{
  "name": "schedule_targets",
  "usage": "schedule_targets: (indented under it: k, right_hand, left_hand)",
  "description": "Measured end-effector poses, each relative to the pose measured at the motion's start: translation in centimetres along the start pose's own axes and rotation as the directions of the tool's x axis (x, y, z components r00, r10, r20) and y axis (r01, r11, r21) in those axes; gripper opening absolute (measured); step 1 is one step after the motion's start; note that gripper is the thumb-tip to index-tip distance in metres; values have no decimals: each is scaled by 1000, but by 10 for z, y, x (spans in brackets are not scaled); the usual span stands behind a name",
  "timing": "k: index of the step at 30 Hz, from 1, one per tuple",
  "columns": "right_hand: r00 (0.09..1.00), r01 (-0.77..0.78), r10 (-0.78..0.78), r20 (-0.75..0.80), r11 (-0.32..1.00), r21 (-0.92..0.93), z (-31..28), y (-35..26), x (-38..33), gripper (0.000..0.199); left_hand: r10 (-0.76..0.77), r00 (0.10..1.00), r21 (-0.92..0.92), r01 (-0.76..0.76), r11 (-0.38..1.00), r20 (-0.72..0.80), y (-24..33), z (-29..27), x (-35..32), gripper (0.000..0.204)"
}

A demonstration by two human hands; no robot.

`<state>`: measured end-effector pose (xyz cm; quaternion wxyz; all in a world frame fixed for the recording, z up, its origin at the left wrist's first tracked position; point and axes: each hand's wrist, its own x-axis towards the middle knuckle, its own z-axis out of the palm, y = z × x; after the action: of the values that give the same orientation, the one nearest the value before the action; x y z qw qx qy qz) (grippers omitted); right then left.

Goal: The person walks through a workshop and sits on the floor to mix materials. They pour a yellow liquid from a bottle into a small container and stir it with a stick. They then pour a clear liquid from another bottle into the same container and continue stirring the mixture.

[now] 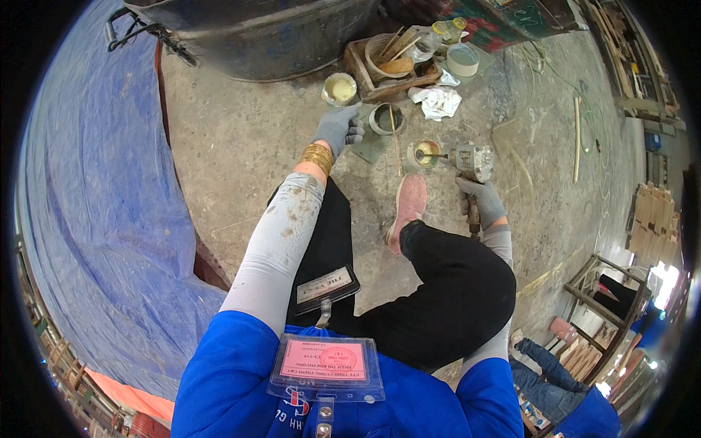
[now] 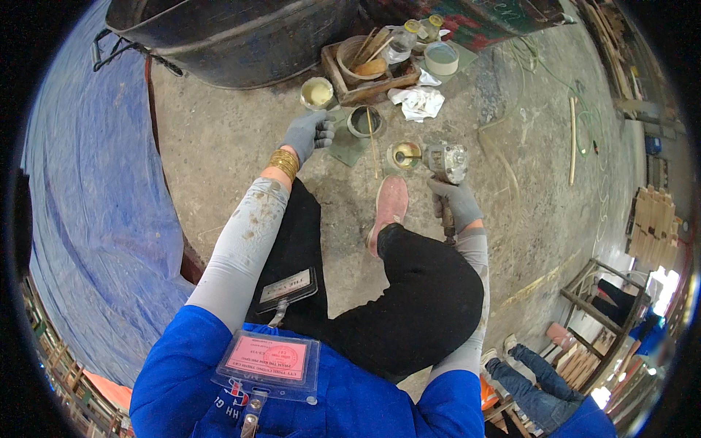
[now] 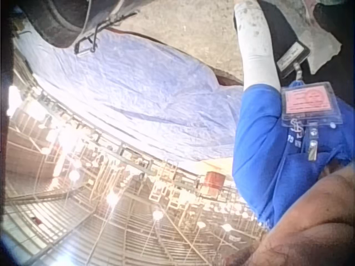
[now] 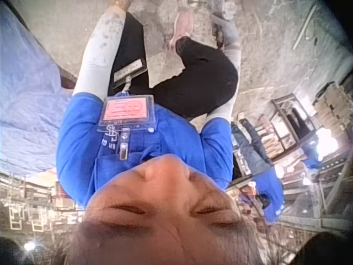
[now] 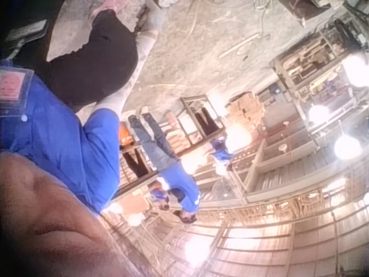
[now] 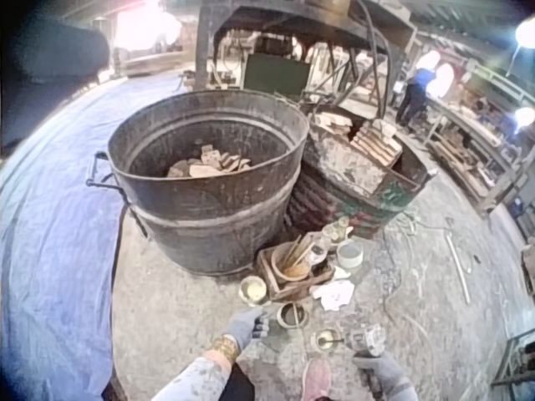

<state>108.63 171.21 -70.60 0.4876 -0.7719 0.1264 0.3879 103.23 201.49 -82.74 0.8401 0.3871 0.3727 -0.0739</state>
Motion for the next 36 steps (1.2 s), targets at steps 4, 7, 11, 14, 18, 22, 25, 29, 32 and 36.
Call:
schedule_targets:
  k: [4, 7, 11, 14, 18, 22, 25, 29, 32, 36]
  right_hand:
    - [1000, 8, -8, 0, 1000, 9, 1, -1, -1, 20]
    - [1000, 29, -29, 5, 1000, 0, 1, -1, -1, 20]
    - [1000, 21, -21, -2, 999, -28, 1, -2, -1, 20]
    - [1000, 25, -26, -7, 999, -24, 0, -1, -1, 20]
    - [1000, 19, -19, -11, 1000, 0, 1, 0, -1, 20]
    - [1000, 10, -10, -20, 1000, -16, 2, -2, -1, 19]
    - [1000, 9, -9, -22, 1000, -24, 1, -1, -1, 19]
    - [1000, 10, -10, -12, 1000, -22, 2, -2, -1, 20]
    - [1000, 24, -24, -7, 999, -23, 2, -2, -1, 19]
    - [1000, 12, -12, -19, 1000, -6, 1, 1, 0, 17]
  left_hand:
    - [-6, 1000, -9, 6, 1000, 5, -1, 0, 2, 27]
    - [-6, 1000, -20, 7, 1000, 7, -2, 0, 2, 27]
    - [-14, 1000, -11, 14, 1000, 6, -1, 4, 1, 26]
    - [-16, 1000, -8, 16, 1000, 1, 1, 6, 0, 25]
    - [-11, 1000, -13, 11, 1000, 6, 1, 3, -1, 25]
    - [2, 1000, -22, -2, 1000, 14, 1, 1, -2, 25]
    - [-5, 1000, -24, 5, 1000, 1, 1, 2, -3, 25]
    - [-12, 1000, -12, 12, 1000, -15, 3, 1, -3, 26]
    - [-10, 1000, -20, 10, 1000, 4, 3, 1, -5, 26]
    - [-10, 1000, -13, 10, 1000, 2, 4, 3, -5, 26]
